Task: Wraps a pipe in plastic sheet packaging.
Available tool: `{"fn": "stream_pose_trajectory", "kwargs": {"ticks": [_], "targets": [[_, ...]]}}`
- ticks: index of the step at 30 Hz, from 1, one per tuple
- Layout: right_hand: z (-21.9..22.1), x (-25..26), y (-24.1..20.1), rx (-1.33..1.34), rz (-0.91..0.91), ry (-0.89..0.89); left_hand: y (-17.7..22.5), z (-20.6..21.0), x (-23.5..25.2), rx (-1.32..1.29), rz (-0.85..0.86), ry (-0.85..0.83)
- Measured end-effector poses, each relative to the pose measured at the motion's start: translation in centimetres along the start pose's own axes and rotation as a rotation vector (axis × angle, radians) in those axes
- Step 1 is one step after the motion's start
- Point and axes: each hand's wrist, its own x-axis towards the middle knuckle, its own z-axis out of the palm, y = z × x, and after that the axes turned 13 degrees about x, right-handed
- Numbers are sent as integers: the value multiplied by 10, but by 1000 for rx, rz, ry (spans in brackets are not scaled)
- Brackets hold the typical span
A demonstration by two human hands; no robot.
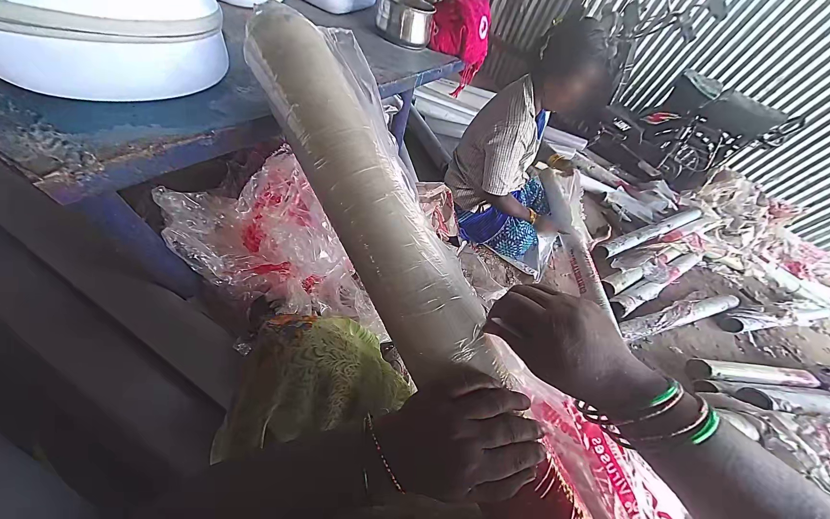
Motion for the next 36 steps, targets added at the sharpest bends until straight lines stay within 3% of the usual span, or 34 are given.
{"fn": "stream_pose_trajectory", "kwargs": {"ticks": [3, 5, 8, 10, 15, 17, 20, 22, 27, 32, 36], "targets": [[-6, 1, -3, -190, -97, 72, 0, -1, 0, -2, -9, -22], [-17, 1, 12, -264, -24, 105, 1, -3, -1, -8, -18, -42], [-25, -10, 62, -243, 291, 4, 2, -3, -1, -40, -29, -45], [-7, -13, 83, -109, 545, -101, 1, -1, -1, -72, -27, -47], [51, -8, 78, 343, 899, -254, 0, 7, -2, -103, -41, 16], [55, -14, 74, 572, 988, -133, 0, 7, -5, -113, -39, 28], [45, -43, 92, 950, 1147, 237, -1, 6, -11, -138, -31, 45], [27, -57, 106, 907, 1230, 345, 0, 6, -13, -140, -30, 62], [-11, -41, 86, 733, 1097, 242, -1, 14, -14, -83, 3, 86], [-4, 6, 45, 543, 702, -3, 1, 16, -18, -22, 14, 121], [4, 42, 13, 491, 712, -220, 4, 14, -26, -52, 17, 145]]}}
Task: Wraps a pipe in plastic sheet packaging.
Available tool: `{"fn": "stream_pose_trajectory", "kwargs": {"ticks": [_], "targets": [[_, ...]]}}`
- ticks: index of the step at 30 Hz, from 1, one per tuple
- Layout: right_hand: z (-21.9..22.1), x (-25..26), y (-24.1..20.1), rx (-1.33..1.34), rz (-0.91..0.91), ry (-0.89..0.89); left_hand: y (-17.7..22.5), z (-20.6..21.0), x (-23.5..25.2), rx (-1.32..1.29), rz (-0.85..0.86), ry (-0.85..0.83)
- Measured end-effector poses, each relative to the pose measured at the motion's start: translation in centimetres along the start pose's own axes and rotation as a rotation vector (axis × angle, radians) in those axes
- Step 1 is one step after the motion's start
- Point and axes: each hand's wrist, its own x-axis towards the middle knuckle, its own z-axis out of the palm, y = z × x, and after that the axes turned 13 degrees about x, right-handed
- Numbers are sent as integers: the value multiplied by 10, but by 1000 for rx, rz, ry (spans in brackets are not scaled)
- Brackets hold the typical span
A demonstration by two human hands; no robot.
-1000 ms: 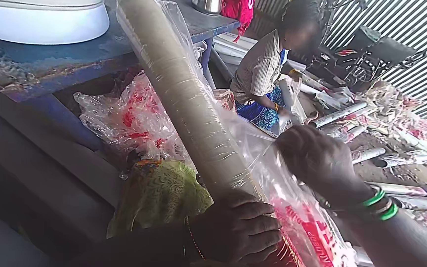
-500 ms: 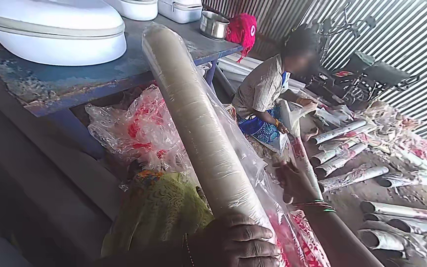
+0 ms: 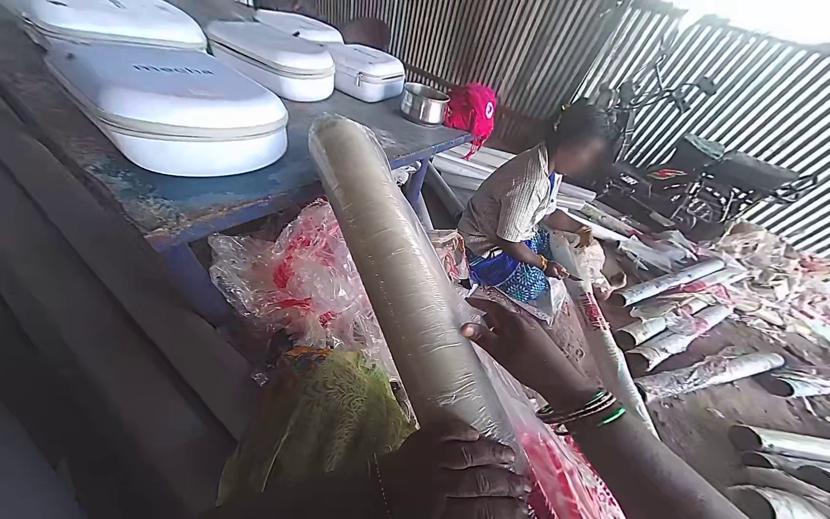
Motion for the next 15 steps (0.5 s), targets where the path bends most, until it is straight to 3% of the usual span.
{"fn": "stream_pose_trajectory", "kwargs": {"ticks": [3, 7, 11, 15], "targets": [[4, -3, -15, 94, 15, 27, 6, -3, -5, 22, -14, -15], [9, -21, -26, 69, -124, 130, 17, -4, -11, 72, -35, -27], [19, -37, -25, 96, -170, 134, 25, -19, -15, -48, -63, -100], [33, -51, -18, 86, -230, 157, -12, -48, 6, -51, -200, 83]]}}
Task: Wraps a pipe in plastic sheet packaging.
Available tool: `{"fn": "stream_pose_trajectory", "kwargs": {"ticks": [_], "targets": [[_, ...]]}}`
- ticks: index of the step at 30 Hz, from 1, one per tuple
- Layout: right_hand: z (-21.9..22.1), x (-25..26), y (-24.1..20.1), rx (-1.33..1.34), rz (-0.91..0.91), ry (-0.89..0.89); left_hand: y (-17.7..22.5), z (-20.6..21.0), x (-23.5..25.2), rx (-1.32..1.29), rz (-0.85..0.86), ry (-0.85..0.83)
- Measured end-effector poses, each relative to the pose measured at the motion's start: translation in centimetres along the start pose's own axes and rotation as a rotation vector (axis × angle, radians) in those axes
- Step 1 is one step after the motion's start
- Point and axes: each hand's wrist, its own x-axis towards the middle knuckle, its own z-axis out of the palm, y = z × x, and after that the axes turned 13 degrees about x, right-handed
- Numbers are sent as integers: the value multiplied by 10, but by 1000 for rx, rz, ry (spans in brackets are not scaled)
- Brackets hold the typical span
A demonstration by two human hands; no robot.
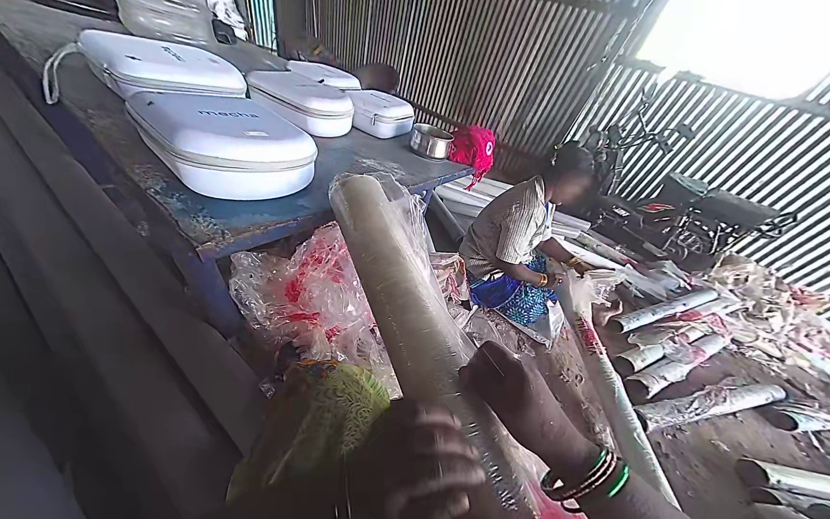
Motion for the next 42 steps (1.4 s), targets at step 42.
{"fn": "stream_pose_trajectory", "kwargs": {"ticks": [42], "targets": [[22, 20, 39, 91, 251, -97, -129, 58, -18, -721, -1763, -92]]}}
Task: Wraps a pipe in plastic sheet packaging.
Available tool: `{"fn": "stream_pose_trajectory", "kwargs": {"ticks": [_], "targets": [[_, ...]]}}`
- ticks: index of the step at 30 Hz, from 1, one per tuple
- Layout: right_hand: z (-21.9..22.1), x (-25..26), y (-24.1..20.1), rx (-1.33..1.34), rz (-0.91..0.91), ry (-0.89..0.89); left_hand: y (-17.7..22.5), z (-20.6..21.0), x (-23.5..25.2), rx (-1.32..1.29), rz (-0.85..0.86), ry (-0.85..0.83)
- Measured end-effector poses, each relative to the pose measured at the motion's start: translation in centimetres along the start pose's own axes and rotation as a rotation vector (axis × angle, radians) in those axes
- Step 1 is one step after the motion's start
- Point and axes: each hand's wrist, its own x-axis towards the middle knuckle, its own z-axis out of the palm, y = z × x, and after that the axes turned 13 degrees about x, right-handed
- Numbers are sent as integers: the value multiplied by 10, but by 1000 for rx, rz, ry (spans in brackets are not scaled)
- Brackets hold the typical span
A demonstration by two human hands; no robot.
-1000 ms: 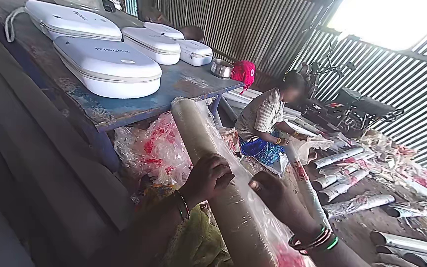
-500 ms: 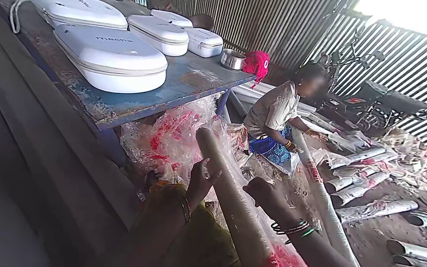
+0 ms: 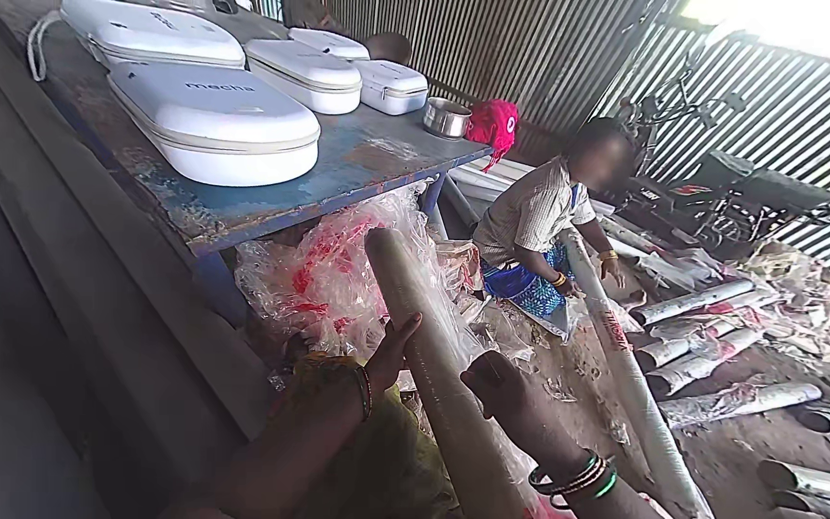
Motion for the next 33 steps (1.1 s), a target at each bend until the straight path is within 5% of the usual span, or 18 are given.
{"fn": "stream_pose_trajectory", "kwargs": {"ticks": [6, 12, 19, 27, 33], "targets": [[-15, 1, -18, -223, -3, 7, -4, -3, 0, -90, 16, 60], [-32, 12, -29, -597, 229, 55, -7, -3, -4, -44, 21, 113], [-24, 25, -49, -690, -15, 217, -9, -5, -2, -52, 41, 120], [-3, 71, -67, -581, 79, -66, -11, -6, -3, -89, 105, 105], [26, 99, -61, -692, 93, -85, -3, -9, -8, -109, 141, 97]]}}
